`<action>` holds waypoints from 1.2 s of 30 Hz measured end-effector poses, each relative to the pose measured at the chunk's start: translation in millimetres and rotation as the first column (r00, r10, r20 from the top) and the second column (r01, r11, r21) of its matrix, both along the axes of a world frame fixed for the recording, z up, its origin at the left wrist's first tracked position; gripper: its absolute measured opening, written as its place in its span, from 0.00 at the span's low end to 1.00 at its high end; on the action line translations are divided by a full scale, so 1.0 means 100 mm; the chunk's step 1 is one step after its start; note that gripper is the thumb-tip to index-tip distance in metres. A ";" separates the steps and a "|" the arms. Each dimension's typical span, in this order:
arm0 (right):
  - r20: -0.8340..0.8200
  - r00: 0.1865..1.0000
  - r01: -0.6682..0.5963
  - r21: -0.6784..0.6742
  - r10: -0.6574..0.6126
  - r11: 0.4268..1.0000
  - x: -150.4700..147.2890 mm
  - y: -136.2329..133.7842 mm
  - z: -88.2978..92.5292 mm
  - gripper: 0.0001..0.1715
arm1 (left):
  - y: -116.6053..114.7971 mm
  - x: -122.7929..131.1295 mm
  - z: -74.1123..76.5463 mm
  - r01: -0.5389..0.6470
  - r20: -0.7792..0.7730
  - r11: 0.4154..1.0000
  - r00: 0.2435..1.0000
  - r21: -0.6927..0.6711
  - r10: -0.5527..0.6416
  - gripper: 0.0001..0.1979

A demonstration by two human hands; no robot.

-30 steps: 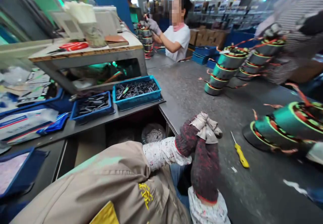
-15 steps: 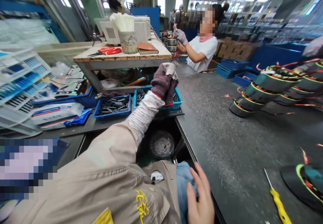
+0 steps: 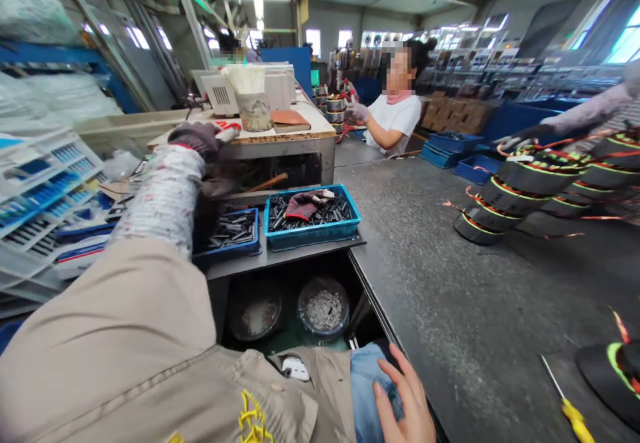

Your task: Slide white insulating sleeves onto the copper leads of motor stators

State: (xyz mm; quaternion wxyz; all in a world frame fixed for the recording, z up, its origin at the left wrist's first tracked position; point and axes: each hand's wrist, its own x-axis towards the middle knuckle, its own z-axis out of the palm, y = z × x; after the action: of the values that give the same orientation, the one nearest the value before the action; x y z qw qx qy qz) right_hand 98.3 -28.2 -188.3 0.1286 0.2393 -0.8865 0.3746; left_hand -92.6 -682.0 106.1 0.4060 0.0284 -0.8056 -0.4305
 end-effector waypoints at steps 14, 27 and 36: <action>-0.488 0.872 -0.173 -0.231 0.039 0.958 -0.65 -0.86 1.38 0.16 | 2.37 1.10 -0.21 0.469 0.380 0.848 0.852 -0.246 -0.360 0.10; -0.629 0.764 0.187 0.001 -0.144 0.982 -0.80 -0.87 1.27 0.12 | 3.80 0.80 -0.46 0.642 0.317 -0.023 0.346 -0.766 -0.883 0.13; 0.015 0.938 0.320 -0.429 -0.348 0.845 -1.01 -0.59 0.97 0.40 | 3.66 0.72 0.08 0.893 0.255 0.362 0.428 -0.268 -0.867 0.13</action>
State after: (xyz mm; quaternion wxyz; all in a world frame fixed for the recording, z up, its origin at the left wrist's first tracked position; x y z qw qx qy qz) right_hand -2.9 -87.6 -90.9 0.2687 0.0594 -0.8069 0.5227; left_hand -20.5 -315.6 113.7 0.0823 -0.4665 -0.7731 -0.4217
